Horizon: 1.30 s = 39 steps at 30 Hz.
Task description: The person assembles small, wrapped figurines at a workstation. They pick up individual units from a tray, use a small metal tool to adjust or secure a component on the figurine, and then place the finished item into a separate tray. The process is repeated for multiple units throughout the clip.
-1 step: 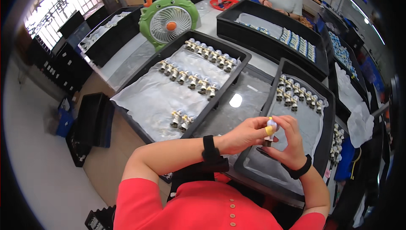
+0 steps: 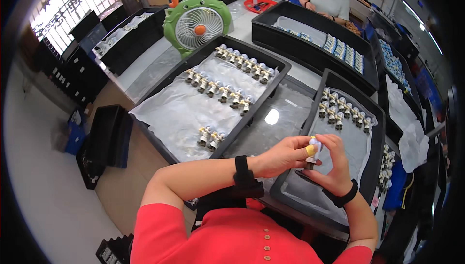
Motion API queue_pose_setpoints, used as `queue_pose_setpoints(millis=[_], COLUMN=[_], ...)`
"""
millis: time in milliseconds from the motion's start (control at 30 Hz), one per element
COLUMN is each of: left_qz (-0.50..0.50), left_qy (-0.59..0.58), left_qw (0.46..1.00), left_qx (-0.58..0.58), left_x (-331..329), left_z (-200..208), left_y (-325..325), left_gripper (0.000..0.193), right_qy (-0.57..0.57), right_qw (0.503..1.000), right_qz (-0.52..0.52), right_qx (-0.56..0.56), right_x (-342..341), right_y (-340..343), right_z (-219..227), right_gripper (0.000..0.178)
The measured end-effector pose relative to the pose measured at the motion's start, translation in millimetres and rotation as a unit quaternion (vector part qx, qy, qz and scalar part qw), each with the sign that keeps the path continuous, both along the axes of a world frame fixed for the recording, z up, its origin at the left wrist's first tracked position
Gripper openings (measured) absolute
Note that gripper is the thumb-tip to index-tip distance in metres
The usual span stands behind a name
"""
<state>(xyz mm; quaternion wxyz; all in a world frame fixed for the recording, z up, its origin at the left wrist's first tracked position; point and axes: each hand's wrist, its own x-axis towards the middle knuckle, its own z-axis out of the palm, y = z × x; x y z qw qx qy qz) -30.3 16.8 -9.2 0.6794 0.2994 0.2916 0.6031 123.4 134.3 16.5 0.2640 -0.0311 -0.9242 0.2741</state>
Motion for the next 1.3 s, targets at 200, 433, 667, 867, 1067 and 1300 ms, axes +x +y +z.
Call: queue_pose_setpoints(millis=[200,433,667,867,1067,1300], left_qz=[-0.018,0.068,0.107,0.195,0.104,0.049], left_qy=[-0.012,0.039,0.274,0.558,0.717,0.722], left_qw=[1.000,0.996,0.955,0.775,0.622,0.612], left_qx=[0.014,-0.047,-0.037,-0.222,-0.297,-0.319], left_x=[0,-11,-77,-162,-194,-201], left_z=[-1,23,90,67,21,8], left_y=[1,-3,-46,-116,-138,-121], left_gripper=[0.034,0.043,0.043,0.043,0.048,0.046], right_qy=[-0.031,-0.027,-0.007,0.002,-0.003,-0.013], right_qw=[0.996,0.991,0.992,0.993,0.994,0.992], right_qz=[0.013,-0.011,-0.013,-0.008,-0.026,-0.038], right_qx=[-0.081,-0.128,-0.126,-0.114,-0.105,-0.117], right_x=[4,7,9,10,7,6], right_y=[7,4,7,6,6,5], right_z=[-5,1,2,5,1,-2], right_gripper=[0.080,0.078,0.072,0.069,0.065,0.062])
